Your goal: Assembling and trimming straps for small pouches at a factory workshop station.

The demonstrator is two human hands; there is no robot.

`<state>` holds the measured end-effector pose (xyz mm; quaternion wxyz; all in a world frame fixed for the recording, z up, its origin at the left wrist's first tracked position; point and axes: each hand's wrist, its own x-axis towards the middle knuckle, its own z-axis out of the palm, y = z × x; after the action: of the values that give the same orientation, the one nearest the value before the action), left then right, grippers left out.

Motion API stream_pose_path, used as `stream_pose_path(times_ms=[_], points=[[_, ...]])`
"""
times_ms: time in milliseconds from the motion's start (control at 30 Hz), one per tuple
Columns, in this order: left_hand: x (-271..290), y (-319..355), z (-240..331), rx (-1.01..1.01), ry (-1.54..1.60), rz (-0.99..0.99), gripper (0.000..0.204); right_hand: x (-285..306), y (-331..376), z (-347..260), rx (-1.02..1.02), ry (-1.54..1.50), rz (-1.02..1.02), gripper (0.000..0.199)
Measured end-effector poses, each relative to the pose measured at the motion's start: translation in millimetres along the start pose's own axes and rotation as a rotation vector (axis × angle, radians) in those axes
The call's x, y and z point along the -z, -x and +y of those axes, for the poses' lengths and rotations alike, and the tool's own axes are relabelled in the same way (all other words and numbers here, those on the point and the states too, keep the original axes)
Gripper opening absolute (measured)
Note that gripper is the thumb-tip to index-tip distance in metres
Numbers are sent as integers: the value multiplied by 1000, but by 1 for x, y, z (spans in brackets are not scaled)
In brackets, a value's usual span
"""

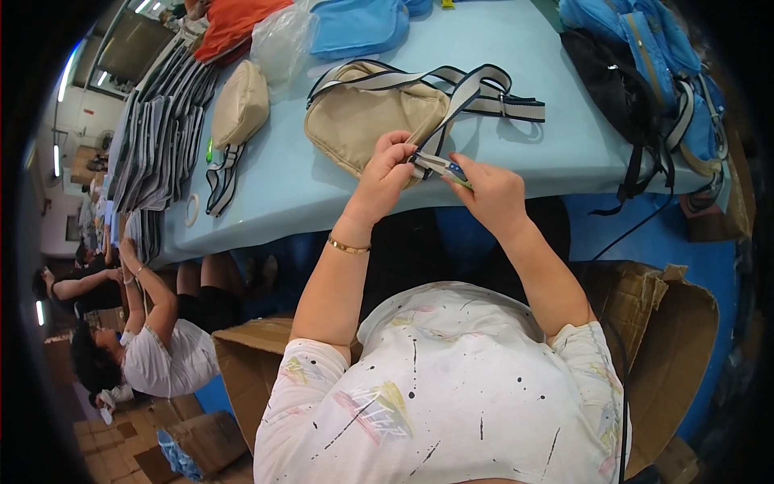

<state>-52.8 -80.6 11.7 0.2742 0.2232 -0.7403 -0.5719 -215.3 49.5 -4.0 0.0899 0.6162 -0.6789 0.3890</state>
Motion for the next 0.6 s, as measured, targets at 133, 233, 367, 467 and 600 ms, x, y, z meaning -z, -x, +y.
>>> stream_pose_path(times_ms=[133, 233, 367, 467, 600], points=[[0, -2, -2, 5, 26, -10, 22, -4, 0, -1, 19, 12, 33, 27], [0, 1, 5, 12, 1, -10, 22, 2, -1, 2, 2, -16, 76, 25], [1, 0, -3, -69, -140, 115, 17, 22, -7, 34, -271, 50, 176, 33], [18, 2, -8, -136, -257, 172, 17, 51, -24, 63, -531, 140, 229, 44], [51, 10, -4, -99, -274, 112, 19, 60, -40, 93, -508, 226, 155, 42]])
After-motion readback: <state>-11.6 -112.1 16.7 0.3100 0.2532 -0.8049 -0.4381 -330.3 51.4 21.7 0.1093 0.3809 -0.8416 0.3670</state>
